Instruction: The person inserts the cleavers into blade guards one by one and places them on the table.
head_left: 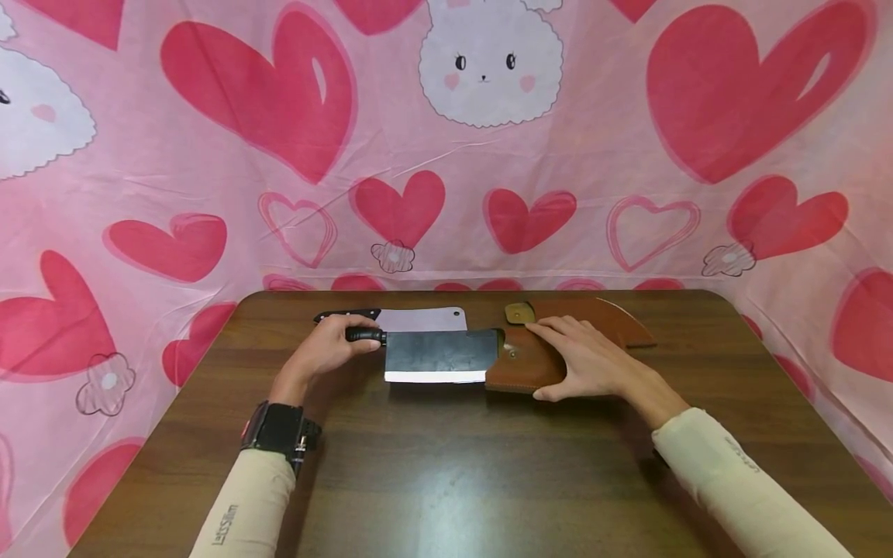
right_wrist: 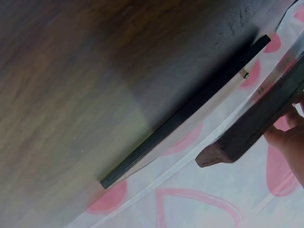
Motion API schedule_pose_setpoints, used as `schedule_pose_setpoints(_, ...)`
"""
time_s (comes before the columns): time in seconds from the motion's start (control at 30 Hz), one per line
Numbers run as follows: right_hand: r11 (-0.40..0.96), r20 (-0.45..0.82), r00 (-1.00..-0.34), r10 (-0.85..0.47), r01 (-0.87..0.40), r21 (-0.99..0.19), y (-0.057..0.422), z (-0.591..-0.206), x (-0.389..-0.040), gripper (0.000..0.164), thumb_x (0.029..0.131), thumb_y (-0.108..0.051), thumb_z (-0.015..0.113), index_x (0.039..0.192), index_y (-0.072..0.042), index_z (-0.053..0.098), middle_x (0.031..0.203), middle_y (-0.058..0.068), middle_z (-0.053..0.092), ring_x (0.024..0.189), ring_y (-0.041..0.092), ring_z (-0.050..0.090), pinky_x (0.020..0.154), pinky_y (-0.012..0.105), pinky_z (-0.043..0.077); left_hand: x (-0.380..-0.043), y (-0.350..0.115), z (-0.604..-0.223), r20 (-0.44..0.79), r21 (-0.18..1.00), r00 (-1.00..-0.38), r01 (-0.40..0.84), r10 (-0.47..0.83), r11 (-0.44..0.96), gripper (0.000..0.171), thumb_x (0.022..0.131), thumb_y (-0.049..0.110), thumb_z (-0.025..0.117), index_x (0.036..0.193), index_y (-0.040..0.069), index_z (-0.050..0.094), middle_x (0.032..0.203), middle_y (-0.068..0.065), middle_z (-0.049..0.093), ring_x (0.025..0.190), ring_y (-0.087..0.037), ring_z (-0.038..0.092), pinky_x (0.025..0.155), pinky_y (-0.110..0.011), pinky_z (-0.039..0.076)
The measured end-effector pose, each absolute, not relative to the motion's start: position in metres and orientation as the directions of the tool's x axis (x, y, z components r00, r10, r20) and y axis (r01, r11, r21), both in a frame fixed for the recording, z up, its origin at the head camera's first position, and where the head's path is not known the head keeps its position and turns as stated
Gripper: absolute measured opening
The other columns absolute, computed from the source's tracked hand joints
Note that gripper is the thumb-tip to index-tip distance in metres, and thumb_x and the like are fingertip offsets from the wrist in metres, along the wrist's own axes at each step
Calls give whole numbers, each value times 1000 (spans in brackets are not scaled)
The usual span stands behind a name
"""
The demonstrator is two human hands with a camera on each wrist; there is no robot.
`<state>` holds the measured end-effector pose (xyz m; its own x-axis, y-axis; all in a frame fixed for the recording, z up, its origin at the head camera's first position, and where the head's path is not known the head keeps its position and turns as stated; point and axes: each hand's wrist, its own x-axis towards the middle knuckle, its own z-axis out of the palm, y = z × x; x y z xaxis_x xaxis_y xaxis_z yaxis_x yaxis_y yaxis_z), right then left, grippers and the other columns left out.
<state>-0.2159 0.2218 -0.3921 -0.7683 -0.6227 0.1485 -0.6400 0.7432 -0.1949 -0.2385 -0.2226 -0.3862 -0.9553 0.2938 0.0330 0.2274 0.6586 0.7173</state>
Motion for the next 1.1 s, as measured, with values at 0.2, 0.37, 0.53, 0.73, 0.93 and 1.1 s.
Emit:
schedule_pose_setpoints(0.2,731,172,-755,-633,-655,-189,220,-393,-217,110,69,-74,76,152,-8,46,145,12,49,129,31,46,103,55,37,-239,-219,-385,34,730,-958,218,285,647,32,91,19,77,120,6,73,112,-13,67,97,-28,59,86,-40,49)
schedule_pose_setpoints(0.37,733,170,-758,-630,-652,-194,219,-393,-216,109,69,-74,76,152,-10,45,146,11,48,130,30,45,104,55,37,-238,-215,-383,48,729,-955,234,292,644,32,91,18,77,120,5,73,112,-14,67,97,-28,59,88,-42,50)
schedule_pose_setpoints(0.53,731,178,-760,-625,-650,-208,214,-393,-216,108,69,-72,77,153,-10,45,147,11,48,130,30,44,104,55,36,-237,-215,-384,61,733,-958,233,280,639,31,92,18,76,119,5,72,114,-15,67,98,-28,59,87,-42,51)
schedule_pose_setpoints(0.73,726,185,-759,-624,-651,-220,207,-393,-217,108,70,-71,76,153,-10,44,148,10,48,131,30,44,105,57,35,-236,-215,-385,71,737,-964,224,256,638,36,91,22,77,123,5,71,119,-16,67,100,-30,61,87,-43,53)
schedule_pose_setpoints(0.93,728,203,-754,-625,-657,-197,207,-393,-218,108,70,-70,77,154,-11,43,147,11,49,130,30,45,104,55,35,-234,-213,-385,84,732,-966,226,244,643,37,91,23,77,123,7,71,120,-15,67,100,-31,61,89,-46,53)
schedule_pose_setpoints(1.1,724,213,-748,-629,-663,-189,208,-393,-218,108,70,-71,76,154,-12,43,146,11,49,130,30,45,104,54,35,-234,-211,-387,119,723,-962,253,246,643,35,90,22,78,121,7,73,116,-14,69,97,-28,62,87,-44,53)
